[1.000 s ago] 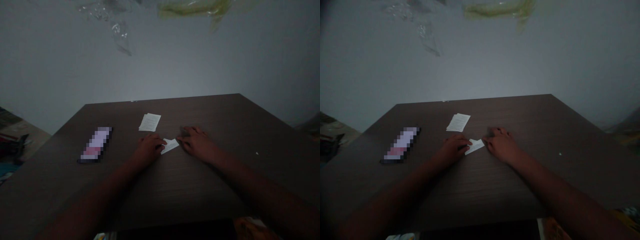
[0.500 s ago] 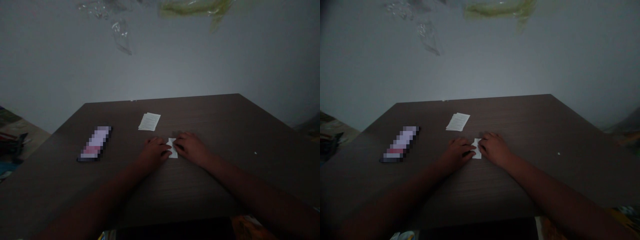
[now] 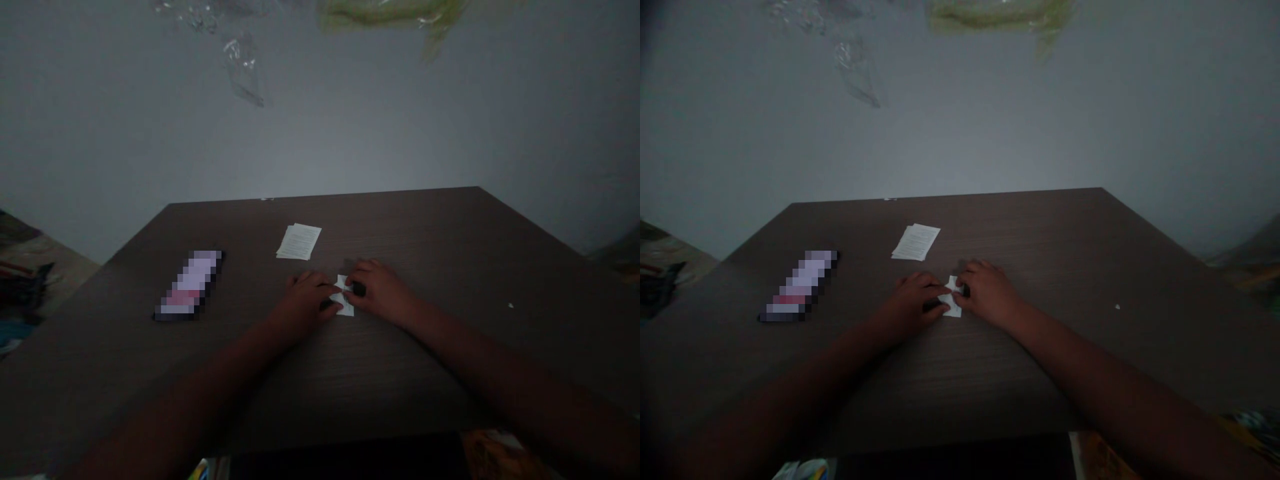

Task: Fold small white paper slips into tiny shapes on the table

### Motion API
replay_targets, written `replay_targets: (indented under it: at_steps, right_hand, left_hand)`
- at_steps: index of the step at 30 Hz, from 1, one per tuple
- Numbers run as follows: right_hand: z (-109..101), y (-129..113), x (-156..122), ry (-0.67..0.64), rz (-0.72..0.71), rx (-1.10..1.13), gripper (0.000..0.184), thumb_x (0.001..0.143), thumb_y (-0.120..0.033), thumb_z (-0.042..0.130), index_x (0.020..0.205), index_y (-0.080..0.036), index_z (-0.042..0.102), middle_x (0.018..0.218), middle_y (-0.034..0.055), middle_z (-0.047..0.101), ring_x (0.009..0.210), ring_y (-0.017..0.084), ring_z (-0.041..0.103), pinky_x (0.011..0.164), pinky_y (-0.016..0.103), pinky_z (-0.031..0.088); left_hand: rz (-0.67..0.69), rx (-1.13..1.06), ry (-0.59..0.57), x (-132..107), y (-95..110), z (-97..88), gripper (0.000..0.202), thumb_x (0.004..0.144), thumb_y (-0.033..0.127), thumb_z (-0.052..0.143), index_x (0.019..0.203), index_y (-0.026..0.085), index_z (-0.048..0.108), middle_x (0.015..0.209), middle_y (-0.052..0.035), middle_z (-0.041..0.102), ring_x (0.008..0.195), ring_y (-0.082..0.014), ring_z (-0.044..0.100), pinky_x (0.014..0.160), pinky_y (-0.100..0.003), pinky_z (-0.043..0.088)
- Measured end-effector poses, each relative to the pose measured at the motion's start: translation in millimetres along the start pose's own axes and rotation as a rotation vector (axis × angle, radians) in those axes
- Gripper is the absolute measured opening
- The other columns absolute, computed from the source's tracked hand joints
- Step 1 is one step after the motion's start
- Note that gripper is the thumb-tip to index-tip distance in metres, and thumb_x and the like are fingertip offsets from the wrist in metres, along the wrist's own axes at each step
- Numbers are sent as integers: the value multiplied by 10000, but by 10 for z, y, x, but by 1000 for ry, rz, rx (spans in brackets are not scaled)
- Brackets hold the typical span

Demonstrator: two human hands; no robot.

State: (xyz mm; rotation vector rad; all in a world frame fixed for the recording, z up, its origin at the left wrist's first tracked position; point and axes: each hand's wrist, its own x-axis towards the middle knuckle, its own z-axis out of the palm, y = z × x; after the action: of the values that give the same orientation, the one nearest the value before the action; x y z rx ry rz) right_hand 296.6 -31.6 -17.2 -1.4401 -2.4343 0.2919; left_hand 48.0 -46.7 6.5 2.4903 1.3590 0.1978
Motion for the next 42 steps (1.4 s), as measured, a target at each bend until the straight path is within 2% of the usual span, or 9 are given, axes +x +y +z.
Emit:
replay_targets:
  at_steps: [7, 13, 17, 19, 23, 30, 38, 42]
  right_hand:
    - [-41, -75, -33, -33, -4, -18, 352, 1031, -474, 1002, 1272, -240, 897, 1365, 168, 847, 1327, 425, 776, 1144, 590, 629]
    - [-53, -134, -129, -74, -17, -58, 569, 996, -578, 1020, 1408, -217, 863, 1490, 213, 803, 1430, 478, 724, 1160, 634, 623]
    - [-81, -100, -180, -83, -14, -16, 706, 939, -612, 1071, 1478, -214, 847, 1536, 225, 793, 1452, 497, 718, 1174, 669, 616]
    - [-93, -56, -175, -65, -38, 43, 622, 978, -584, 1049, 1462, -246, 851, 1522, 196, 809, 1438, 467, 737, 1181, 648, 621]
    - [-69, -9, -136, 16, -18, 96, 313, 1113, -411, 906, 1376, -250, 851, 1442, 163, 834, 1390, 400, 774, 1189, 584, 628]
    - [24, -14, -104, 77, 18, -27, 302, 1074, -395, 904, 1326, -245, 835, 1487, 181, 796, 1415, 433, 734, 1172, 598, 627]
    - [78, 171, 25, 180, 135, -60, 209, 1065, -416, 905, 1164, -250, 824, 1321, 157, 812, 1275, 413, 768, 1071, 571, 653]
    - [65, 186, 26, 157, 175, -66, 176, 1112, -377, 860, 1202, -226, 839, 1325, 172, 812, 1294, 414, 773, 1083, 562, 650]
  left_hand:
    - [22, -1, 15, 2, -47, 34, 340, 1123, 311, 901, 1462, 295, 914, 1444, -121, 860, 1436, -407, 765, 1261, -635, 558]
    - [50, -25, -10, -50, -39, -30, 396, 1120, 301, 857, 1513, 267, 889, 1516, -141, 854, 1487, -410, 745, 1315, -656, 527]
    - [21, -32, 16, -55, -27, -24, 354, 1143, 278, 799, 1482, 294, 899, 1495, -121, 867, 1454, -400, 759, 1291, -620, 547]
    - [17, -18, 24, -45, -34, 5, 316, 1148, 294, 805, 1447, 295, 908, 1484, -120, 865, 1436, -400, 758, 1266, -611, 561]
    - [49, -22, -5, -36, -58, 61, 292, 1125, 344, 879, 1415, 332, 913, 1440, -101, 867, 1441, -394, 754, 1264, -609, 571]
    - [64, -40, 6, -50, -66, 75, 343, 1088, 359, 919, 1430, 360, 886, 1476, -98, 867, 1435, -392, 751, 1276, -582, 574]
    - [29, -46, -20, -47, -9, 19, 363, 1076, 319, 917, 1437, 307, 881, 1503, -118, 863, 1461, -421, 747, 1278, -585, 556]
    - [8, -49, -37, -55, 14, 6, 382, 1078, 301, 911, 1458, 279, 879, 1528, -130, 854, 1489, -431, 738, 1303, -592, 541]
